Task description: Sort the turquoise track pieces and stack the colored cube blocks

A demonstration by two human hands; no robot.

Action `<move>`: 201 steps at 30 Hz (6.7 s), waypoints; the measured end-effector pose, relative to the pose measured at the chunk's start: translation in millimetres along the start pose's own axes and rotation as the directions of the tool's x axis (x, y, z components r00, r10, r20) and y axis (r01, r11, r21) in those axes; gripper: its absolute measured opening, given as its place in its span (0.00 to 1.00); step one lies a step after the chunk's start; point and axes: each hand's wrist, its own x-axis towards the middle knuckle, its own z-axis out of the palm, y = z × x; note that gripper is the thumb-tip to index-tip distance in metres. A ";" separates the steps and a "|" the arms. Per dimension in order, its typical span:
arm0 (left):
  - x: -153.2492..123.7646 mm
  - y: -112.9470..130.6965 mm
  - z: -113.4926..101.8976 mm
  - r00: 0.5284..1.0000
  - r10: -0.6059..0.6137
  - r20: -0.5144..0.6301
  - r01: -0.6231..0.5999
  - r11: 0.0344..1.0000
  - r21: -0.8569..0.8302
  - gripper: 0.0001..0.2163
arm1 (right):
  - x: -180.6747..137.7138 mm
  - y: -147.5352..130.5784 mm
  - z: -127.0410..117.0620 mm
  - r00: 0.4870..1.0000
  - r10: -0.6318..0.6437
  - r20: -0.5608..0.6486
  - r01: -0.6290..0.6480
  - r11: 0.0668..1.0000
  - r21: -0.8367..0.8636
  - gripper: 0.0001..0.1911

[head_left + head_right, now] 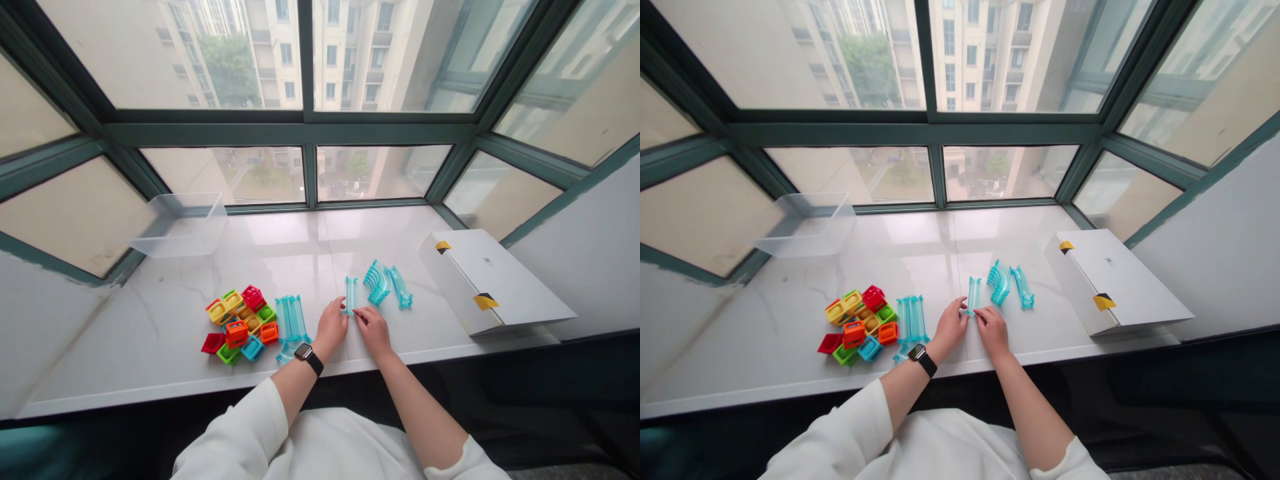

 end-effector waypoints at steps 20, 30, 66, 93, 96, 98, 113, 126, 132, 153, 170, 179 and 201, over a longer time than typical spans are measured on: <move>5.3 8.3 4.2 0.999 -0.025 -0.023 0.029 0.984 0.173 0.14 | 3.8 7.5 11.5 1.000 -0.009 -0.024 0.006 0.990 -0.138 0.18; 8.4 10.1 1.2 0.997 -0.069 -0.021 0.072 0.988 0.134 0.14 | 4.6 5.9 12.3 1.000 -0.028 -0.002 0.027 0.988 -0.154 0.19; 16.3 8.7 2.0 0.993 -0.107 -0.059 0.114 0.985 0.131 0.15 | 4.6 0.1 10.7 1.000 -0.005 -0.017 0.002 0.984 -0.178 0.22; 9.0 -0.7 -42.0 0.999 -0.023 0.032 0.028 0.989 -0.147 0.21 | 2.0 -2.4 7.6 0.999 -0.020 -0.039 0.016 0.993 -0.114 0.17; -5.3 -9.4 -81.2 0.999 0.011 -0.031 -0.017 0.981 -0.193 0.19 | 0.9 -3.1 5.8 0.998 -0.031 -0.052 0.027 0.997 -0.076 0.14; -19.8 -17.9 -110.3 0.995 -0.034 -0.091 0.013 0.977 -0.214 0.19 | -0.1 -3.3 3.9 0.997 -0.048 -0.056 0.044 0.997 -0.061 0.13; -108.3 -44.4 -167.7 0.992 0.016 -0.128 -0.010 0.999 0.047 0.13 | -26.3 -88.4 43.7 0.891 -0.265 0.369 0.222 0.962 0.157 0.15; -108.7 -57.8 -127.9 0.975 0.221 0.035 -0.215 0.882 0.420 0.19 | -13.2 -98.2 61.5 0.826 -0.214 0.522 0.250 0.968 0.001 0.14; -108.8 -55.2 -125.0 0.979 0.190 0.075 -0.202 0.841 0.501 0.20 | -10.4 -98.8 63.0 0.823 -0.186 0.538 0.245 0.969 -0.041 0.14; -84.3 -22.5 -141.8 0.993 0.117 -0.008 -0.093 0.828 0.552 0.07 | -14.8 -93.4 60.5 0.848 -0.189 0.495 0.170 0.982 0.082 0.14; -101.2 28.4 -131.4 0.976 -0.188 -0.113 0.072 0.760 -0.646 0.22 | 17.6 -110.8 -2.6 0.930 0.173 0.323 -0.348 0.698 0.626 0.20; -99.3 28.5 -125.7 0.962 -0.205 -0.182 0.032 0.743 -0.669 0.18 | 12.2 -108.7 1.5 0.917 0.335 0.217 -0.396 0.699 0.596 0.24; -94.8 46.1 -133.1 0.996 -0.063 -0.062 0.048 0.976 -0.210 0.15 | 12.6 -149.4 -12.2 0.962 0.023 0.273 -0.200 0.740 0.643 0.27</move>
